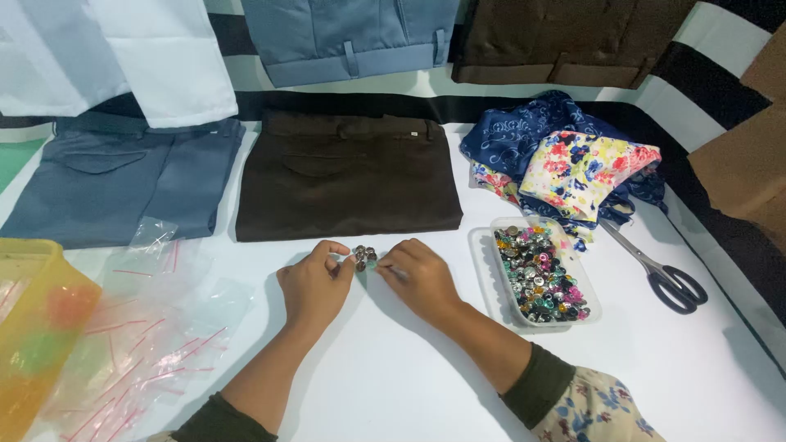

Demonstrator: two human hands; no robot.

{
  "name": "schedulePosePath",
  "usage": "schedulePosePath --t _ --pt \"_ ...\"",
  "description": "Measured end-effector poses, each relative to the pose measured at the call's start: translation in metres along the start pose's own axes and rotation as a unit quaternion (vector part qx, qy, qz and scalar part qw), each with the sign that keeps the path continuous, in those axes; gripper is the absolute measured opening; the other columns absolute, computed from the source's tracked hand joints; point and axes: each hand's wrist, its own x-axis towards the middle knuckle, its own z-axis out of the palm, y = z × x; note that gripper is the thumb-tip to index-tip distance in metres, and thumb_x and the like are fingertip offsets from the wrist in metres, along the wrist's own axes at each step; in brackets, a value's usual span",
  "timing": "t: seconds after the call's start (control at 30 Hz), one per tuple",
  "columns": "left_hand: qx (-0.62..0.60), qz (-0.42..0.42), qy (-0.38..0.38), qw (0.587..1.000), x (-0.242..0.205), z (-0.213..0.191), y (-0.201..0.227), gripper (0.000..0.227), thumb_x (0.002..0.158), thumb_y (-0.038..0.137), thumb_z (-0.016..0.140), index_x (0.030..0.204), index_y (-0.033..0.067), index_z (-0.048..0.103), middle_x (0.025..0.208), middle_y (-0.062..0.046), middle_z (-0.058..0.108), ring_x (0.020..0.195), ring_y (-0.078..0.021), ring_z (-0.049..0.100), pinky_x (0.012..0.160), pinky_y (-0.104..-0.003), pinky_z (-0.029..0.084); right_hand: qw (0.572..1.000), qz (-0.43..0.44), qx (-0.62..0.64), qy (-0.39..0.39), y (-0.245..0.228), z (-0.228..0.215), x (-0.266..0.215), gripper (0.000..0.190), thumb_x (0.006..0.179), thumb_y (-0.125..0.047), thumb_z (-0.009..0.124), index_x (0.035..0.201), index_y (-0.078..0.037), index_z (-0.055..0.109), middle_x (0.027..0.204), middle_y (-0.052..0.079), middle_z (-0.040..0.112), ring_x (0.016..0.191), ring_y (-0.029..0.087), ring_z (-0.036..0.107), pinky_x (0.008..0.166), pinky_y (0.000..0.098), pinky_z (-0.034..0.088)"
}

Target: Packaging small decorative buttons into individual plastic bags

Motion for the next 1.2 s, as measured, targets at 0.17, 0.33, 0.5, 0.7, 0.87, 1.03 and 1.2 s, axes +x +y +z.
schedulePosePath --t 0.17,0.33,0.5,0.7,0.87,1.03,1.2 --pt "-0.045 0.131 0.104 0.985 -0.014 -0.001 0.014 0.016 0.086 0.018 0.073 0.101 0.0233 0.071 0.064 0.006 0.068 0.068 -0.0191 0.067 0.091 -0.043 0.041 0.995 0.027 0.041 0.085 0.004 -0.035 0.006 0.013 0.080 -0.004 0.083 0.087 -0.012 0.076 0.077 0.003 0.071 0.065 0.019 0.067 0.062 0.0297 0.056" --pt "-0.059 0.327 0.176 0.927 -0.032 0.024 0.035 0.026 0.076 0.019 0.077 0.098 0.0312 0.070 0.069 0.013 0.062 0.068 -0.0114 0.063 0.088 -0.036 0.040 0.992 0.041 0.016 0.121 0.029 -0.107 -0.001 0.009 0.082 -0.009 0.083 0.089 -0.013 0.078 0.075 0.005 0.072 0.063 0.022 0.068 0.062 0.0337 0.054" --pt "-0.113 0.410 0.115 0.898 -0.042 0.051 0.073 0.021 0.079 0.020 0.076 0.098 0.0281 0.071 0.073 0.009 0.063 0.072 -0.0166 0.065 0.089 -0.040 0.040 0.957 0.281 -0.044 0.061 0.072 -0.175 -0.027 0.013 0.082 -0.015 0.084 0.095 -0.013 0.082 0.072 0.010 0.071 0.068 0.025 0.064 0.067 0.0362 0.053" --pt "-0.147 0.395 0.055 0.905 -0.032 0.098 0.147 0.021 0.079 0.018 0.077 0.099 0.0217 0.073 0.078 0.004 0.062 0.083 -0.0220 0.061 0.094 -0.046 0.037 0.939 0.343 -0.026 0.021 0.105 -0.193 -0.058 0.014 0.077 -0.015 0.085 0.091 -0.016 0.083 0.074 0.012 0.071 0.074 0.024 0.064 0.073 0.0333 0.052" --pt "-0.049 0.358 -0.033 0.932 -0.011 0.123 0.177 0.013 0.078 0.017 0.075 0.091 0.0189 0.077 0.083 0.002 0.062 0.092 -0.0218 0.055 0.099 -0.049 0.031 0.954 0.294 -0.024 -0.056 0.112 -0.199 -0.063 0.016 0.076 -0.017 0.086 0.091 -0.015 0.085 0.079 0.012 0.072 0.081 0.029 0.064 0.080 0.0386 0.053" --pt "-0.027 0.373 -0.058 0.925 -0.006 0.135 0.187 0.010 0.074 0.013 0.075 0.083 0.0164 0.078 0.081 0.000 0.061 0.090 -0.0214 0.052 0.100 -0.049 0.028 0.949 0.285 -0.056 -0.121 0.116 -0.197 -0.064 0.018 0.079 -0.023 0.086 0.097 -0.018 0.085 0.082 0.006 0.070 0.086 0.024 0.062 0.084 0.0380 0.052" --pt "-0.017 0.353 -0.117 0.928 -0.006 0.127 0.196 0.010 0.072 0.018 0.079 0.081 0.0134 0.079 0.081 -0.004 0.064 0.093 -0.0235 0.053 0.100 -0.053 0.025 0.944 0.270 -0.118 -0.147 0.111 -0.191 -0.062 0.021 0.082 -0.021 0.084 0.102 -0.019 0.084 0.085 0.006 0.070 0.092 0.025 0.063 0.086 0.0367 0.052"
